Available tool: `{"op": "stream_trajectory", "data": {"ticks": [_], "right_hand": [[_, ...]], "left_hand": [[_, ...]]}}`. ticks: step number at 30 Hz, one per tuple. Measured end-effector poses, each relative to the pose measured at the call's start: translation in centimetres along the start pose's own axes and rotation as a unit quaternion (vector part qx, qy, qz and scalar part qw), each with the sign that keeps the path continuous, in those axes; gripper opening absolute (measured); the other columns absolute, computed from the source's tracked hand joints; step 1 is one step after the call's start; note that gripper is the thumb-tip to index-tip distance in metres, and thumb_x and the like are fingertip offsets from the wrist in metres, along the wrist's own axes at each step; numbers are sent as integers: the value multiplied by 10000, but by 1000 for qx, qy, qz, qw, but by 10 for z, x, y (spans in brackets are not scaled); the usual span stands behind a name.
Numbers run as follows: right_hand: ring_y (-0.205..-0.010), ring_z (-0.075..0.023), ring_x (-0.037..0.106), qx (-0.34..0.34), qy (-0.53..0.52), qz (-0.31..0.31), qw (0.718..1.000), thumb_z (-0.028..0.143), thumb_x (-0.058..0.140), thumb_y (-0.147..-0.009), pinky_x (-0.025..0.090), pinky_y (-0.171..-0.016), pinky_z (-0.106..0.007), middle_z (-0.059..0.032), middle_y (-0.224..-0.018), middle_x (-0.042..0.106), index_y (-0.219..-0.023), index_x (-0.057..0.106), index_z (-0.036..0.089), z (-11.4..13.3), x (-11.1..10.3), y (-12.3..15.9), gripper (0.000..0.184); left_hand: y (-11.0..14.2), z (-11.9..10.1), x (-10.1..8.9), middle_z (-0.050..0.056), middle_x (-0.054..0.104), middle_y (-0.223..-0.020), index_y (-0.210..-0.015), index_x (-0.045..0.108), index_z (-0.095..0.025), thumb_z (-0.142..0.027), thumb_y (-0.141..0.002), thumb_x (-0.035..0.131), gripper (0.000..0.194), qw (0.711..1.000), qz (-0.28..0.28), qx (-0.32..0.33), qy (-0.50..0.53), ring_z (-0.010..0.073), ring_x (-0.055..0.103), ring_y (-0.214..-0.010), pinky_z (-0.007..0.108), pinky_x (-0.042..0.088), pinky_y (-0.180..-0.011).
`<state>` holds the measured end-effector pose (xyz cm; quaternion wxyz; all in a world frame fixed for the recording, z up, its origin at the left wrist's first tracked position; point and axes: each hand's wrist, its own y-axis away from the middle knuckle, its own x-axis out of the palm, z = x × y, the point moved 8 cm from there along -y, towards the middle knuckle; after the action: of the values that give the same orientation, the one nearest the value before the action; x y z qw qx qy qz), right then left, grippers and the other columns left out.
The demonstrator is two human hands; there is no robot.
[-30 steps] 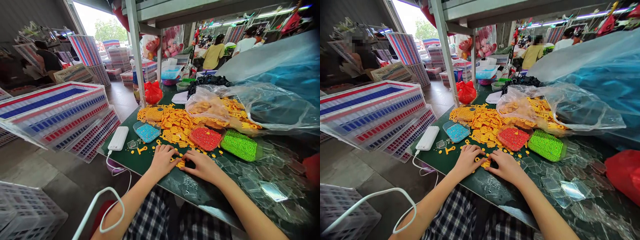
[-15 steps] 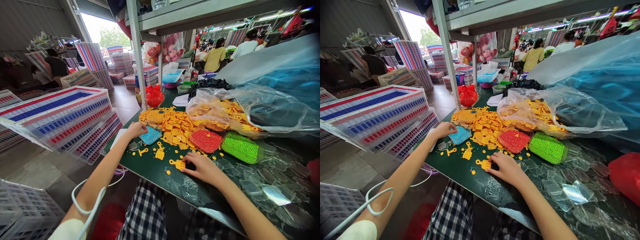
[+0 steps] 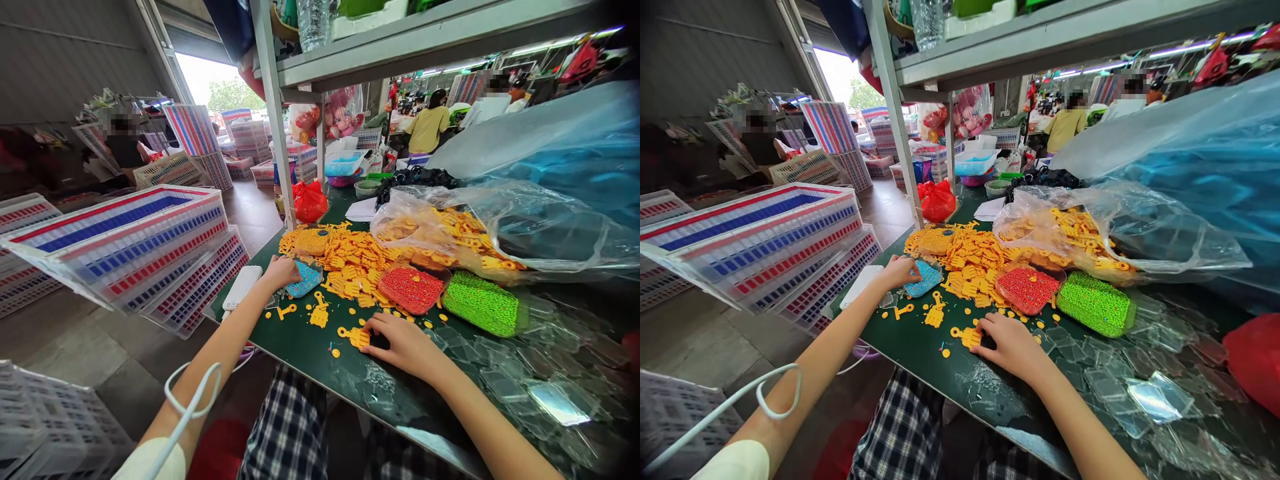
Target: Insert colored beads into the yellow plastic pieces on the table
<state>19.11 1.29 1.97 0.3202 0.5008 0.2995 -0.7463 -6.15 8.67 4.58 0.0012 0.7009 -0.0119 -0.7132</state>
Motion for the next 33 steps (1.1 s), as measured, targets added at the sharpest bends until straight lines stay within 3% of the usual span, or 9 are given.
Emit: {"op": "stream_trajectory", "data": {"ticks": [3,7,10,13,17,20,25,33], "right_hand": [[-830,-213,624,-4,2,0,1000,369,645,-851,466,-705,-320,-55,-912,653,-913,606,203,-1,1,0,181],[-827,-212,618,-1,-5,-5,1000,425,639,-851,456,-700,-321,-66,-926,655,-920,617,202,-2,2,0,234],[-849,-217,614,11,3,-5,1000,472,647,-841,446,-712,-318,-72,-927,657,-919,633,196,-3,-1,0,287],[-899,-228,613,24,1,-4,1000,513,677,-808,436,-739,-321,-76,-950,665,-966,659,179,-6,-5,-1,370],[-896,-224,610,26,5,3,1000,517,698,-787,418,-734,-318,-62,-922,670,-959,704,176,-11,-9,-2,382],[-861,-217,601,21,14,9,1000,523,710,-772,401,-697,-311,-54,-897,663,-947,724,186,-11,-9,-2,380],[-871,-214,590,34,8,7,999,527,698,-780,387,-693,-310,-51,-896,662,-936,731,187,-12,-6,-3,376],[-879,-209,561,82,-22,-6,996,492,738,-752,390,-703,-310,-57,-903,651,-957,738,186,-15,-2,-5,369]], "left_hand": [[4,-3,-11,84,718,-850,-715,724,-186,-298,-736,720,115,999,-36,-11,-7,282,588,-960,383,346,-851],[17,-19,-31,79,701,-999,-800,731,-208,-329,-837,642,154,995,-102,-4,-3,285,554,-1032,409,350,-876],[33,-46,-41,78,666,-1094,-913,732,-229,-361,-907,568,211,988,-150,25,20,276,534,-1072,418,356,-900],[51,-87,-39,47,666,-1047,-923,730,-245,-381,-916,574,206,973,-176,114,94,237,560,-1020,379,388,-875],[65,-134,-16,25,680,-989,-881,735,-247,-367,-899,616,170,956,-130,212,159,208,585,-948,367,399,-860],[66,-152,5,20,696,-991,-877,735,-242,-347,-896,624,154,951,-84,239,178,204,597,-953,367,402,-859],[60,-155,23,15,736,-971,-883,729,-238,-363,-918,591,189,951,-45,243,187,203,611,-925,377,386,-866],[55,-153,29,2,745,-958,-890,733,-232,-405,-953,524,278,942,-24,265,206,187,607,-886,363,356,-843]]}}
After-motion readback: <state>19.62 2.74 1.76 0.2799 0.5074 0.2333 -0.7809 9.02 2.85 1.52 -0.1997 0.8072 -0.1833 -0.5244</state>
